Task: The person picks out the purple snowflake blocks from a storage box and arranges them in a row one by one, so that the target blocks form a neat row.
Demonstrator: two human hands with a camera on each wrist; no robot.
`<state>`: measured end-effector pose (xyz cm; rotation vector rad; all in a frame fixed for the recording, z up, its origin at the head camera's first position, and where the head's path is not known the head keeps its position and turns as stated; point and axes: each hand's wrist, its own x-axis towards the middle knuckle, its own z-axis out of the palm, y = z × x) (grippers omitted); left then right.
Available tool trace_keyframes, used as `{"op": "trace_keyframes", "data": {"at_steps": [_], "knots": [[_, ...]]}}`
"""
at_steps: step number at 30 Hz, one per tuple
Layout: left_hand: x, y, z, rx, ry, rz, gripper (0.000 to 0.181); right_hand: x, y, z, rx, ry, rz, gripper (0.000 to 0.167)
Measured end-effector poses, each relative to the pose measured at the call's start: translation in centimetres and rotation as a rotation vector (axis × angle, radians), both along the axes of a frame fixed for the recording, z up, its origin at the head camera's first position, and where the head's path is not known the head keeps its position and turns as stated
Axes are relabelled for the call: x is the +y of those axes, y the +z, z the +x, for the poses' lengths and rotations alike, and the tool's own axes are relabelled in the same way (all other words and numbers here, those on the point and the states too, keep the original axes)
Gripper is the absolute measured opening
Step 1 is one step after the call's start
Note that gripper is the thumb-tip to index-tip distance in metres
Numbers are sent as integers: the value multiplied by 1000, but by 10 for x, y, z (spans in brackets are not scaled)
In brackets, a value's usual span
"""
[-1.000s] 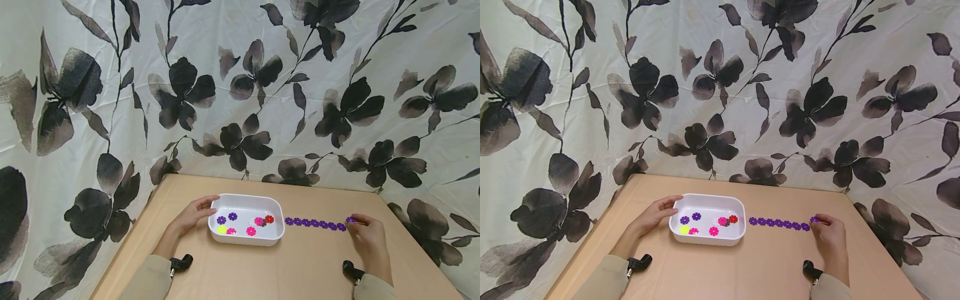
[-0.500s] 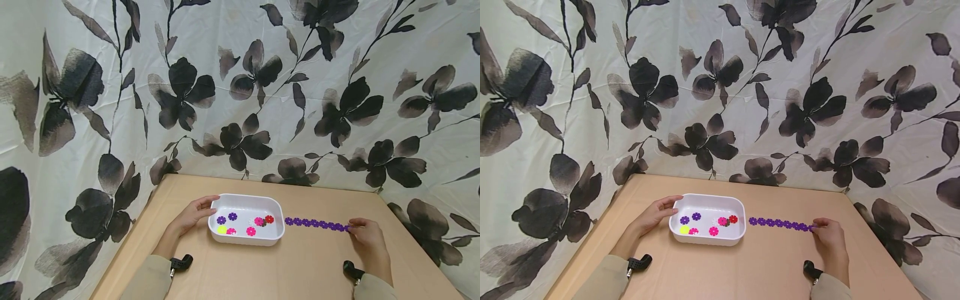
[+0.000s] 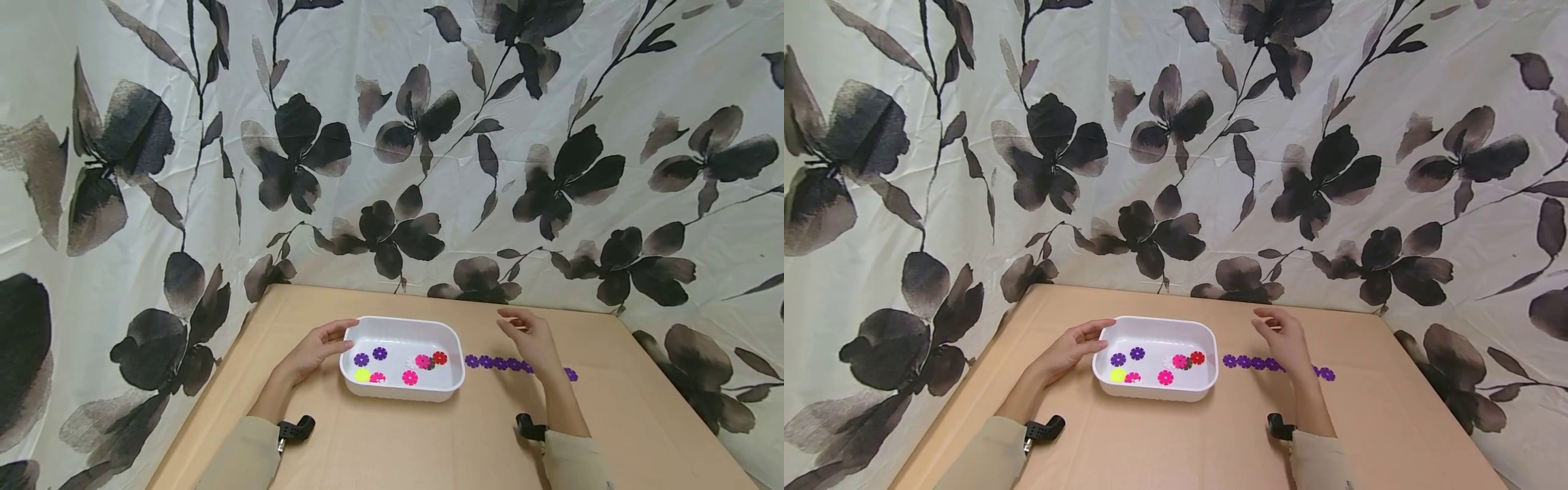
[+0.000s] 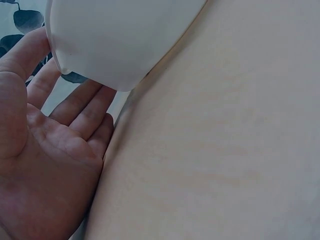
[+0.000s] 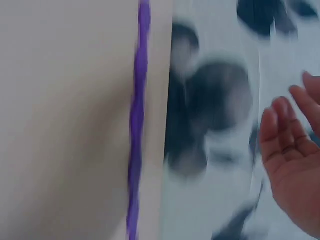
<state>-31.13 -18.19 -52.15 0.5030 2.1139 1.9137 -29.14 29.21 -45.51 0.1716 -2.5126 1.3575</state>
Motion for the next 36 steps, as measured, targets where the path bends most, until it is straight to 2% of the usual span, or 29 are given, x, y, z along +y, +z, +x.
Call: {"op": "trace_keyframes", "data": {"at_steps": [5, 10, 14, 21, 27, 33, 36], "knots": [[1, -1, 0, 0, -18, 9, 59, -64, -3, -7, 36, 209, -67, 30], [0, -1, 0, -8, -12, 15, 58, -115, -6, -10, -17, 349, -5, 30], [0, 0, -1, -1, -16, 13, 57, -140, -10, -14, -27, 437, 64, 30], [0, 2, -2, -7, -19, 6, 57, -168, -12, -21, -51, 492, 150, 25], [-1, 3, -2, -20, -22, 16, 57, -189, -13, -27, -34, 584, 265, 23], [-2, 1, -1, -18, -26, 21, 57, -204, -19, -35, -52, 594, 440, 26], [-2, 1, -1, -10, -29, 22, 57, -206, -22, -38, -53, 596, 482, 27]]}}
